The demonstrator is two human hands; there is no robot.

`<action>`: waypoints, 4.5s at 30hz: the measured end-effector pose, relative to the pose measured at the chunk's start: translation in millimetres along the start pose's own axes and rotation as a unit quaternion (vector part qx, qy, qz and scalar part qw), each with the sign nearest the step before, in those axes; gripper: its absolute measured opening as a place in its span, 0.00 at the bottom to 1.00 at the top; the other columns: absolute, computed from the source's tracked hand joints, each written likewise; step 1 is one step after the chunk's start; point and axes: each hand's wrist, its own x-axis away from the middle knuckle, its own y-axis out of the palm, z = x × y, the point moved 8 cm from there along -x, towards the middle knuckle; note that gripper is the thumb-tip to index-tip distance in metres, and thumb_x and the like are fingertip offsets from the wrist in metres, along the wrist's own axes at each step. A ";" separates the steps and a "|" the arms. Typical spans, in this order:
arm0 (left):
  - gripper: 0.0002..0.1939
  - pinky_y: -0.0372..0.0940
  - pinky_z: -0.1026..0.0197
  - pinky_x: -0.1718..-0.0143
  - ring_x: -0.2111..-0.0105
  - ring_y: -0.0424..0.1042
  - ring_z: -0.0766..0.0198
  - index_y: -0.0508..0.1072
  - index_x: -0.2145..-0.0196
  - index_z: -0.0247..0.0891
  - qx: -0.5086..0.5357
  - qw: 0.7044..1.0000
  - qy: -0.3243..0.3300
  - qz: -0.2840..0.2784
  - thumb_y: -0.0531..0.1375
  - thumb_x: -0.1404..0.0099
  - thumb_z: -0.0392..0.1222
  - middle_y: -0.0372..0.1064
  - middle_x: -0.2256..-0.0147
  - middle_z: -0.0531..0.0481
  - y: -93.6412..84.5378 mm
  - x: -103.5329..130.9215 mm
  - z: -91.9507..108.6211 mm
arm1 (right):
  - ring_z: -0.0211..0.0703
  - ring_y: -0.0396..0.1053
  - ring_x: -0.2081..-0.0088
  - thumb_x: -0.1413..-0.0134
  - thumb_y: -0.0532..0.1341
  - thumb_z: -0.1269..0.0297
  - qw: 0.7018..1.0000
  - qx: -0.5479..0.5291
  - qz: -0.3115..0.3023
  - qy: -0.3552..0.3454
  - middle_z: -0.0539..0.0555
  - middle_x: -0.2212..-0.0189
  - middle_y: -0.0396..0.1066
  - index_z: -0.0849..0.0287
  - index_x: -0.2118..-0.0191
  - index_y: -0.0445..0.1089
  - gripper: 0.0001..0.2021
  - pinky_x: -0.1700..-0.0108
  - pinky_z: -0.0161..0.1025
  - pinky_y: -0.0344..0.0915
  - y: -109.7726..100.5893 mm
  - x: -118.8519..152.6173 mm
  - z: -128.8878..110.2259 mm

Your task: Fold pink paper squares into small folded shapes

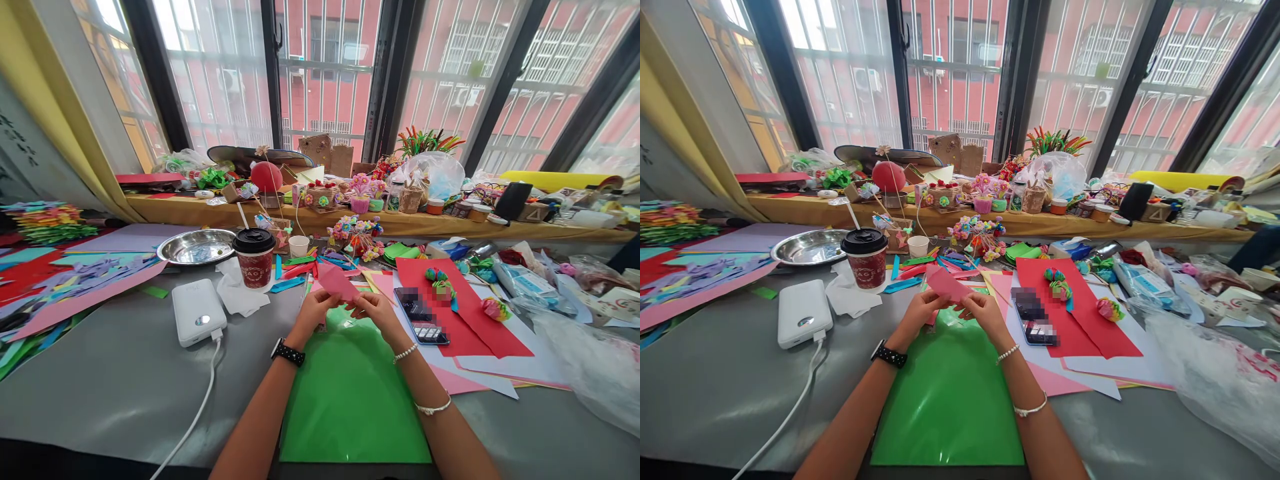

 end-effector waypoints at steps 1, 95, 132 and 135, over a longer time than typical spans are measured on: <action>0.15 0.61 0.61 0.66 0.71 0.68 0.63 0.71 0.70 0.32 0.005 1.000 0.003 0.001 0.61 0.54 0.45 0.70 0.73 0.49 -0.4 -0.4 0.1 | 0.35 0.67 0.78 0.59 0.57 0.53 1.000 0.016 -0.010 -0.003 0.55 0.76 0.71 0.63 0.74 0.69 0.16 0.74 0.33 0.64 1.7 -0.1 -0.8; 0.25 0.61 0.65 0.71 0.72 0.69 0.64 0.62 0.63 0.33 0.035 0.997 0.009 -0.066 0.64 0.60 0.39 0.70 0.70 0.48 15.4 1.3 -0.4 | 0.37 0.63 0.77 0.56 0.56 0.58 0.968 0.185 0.097 -0.137 0.52 0.79 0.66 0.62 0.75 0.66 0.11 0.76 0.33 0.61 -9.3 2.0 -16.3; 0.25 0.60 0.67 0.76 0.76 0.69 0.65 0.58 0.64 0.35 0.002 1.000 0.012 0.024 0.64 0.59 0.41 0.67 0.77 0.53 -1.4 0.8 1.3 | 0.38 0.65 0.76 0.55 0.54 0.54 0.968 0.221 0.032 -0.115 0.52 0.79 0.68 0.61 0.76 0.67 0.14 0.75 0.34 0.62 0.7 0.1 -11.1; 0.25 0.61 0.65 0.76 0.75 0.70 0.63 0.57 0.65 0.36 -0.001 1.000 0.009 0.021 0.64 0.60 0.41 0.69 0.76 0.52 0.4 2.4 3.0 | 0.38 0.65 0.76 0.56 0.55 0.53 0.969 0.209 0.067 -0.116 0.52 0.78 0.68 0.61 0.75 0.66 0.14 0.76 0.34 0.62 -6.4 0.0 -11.7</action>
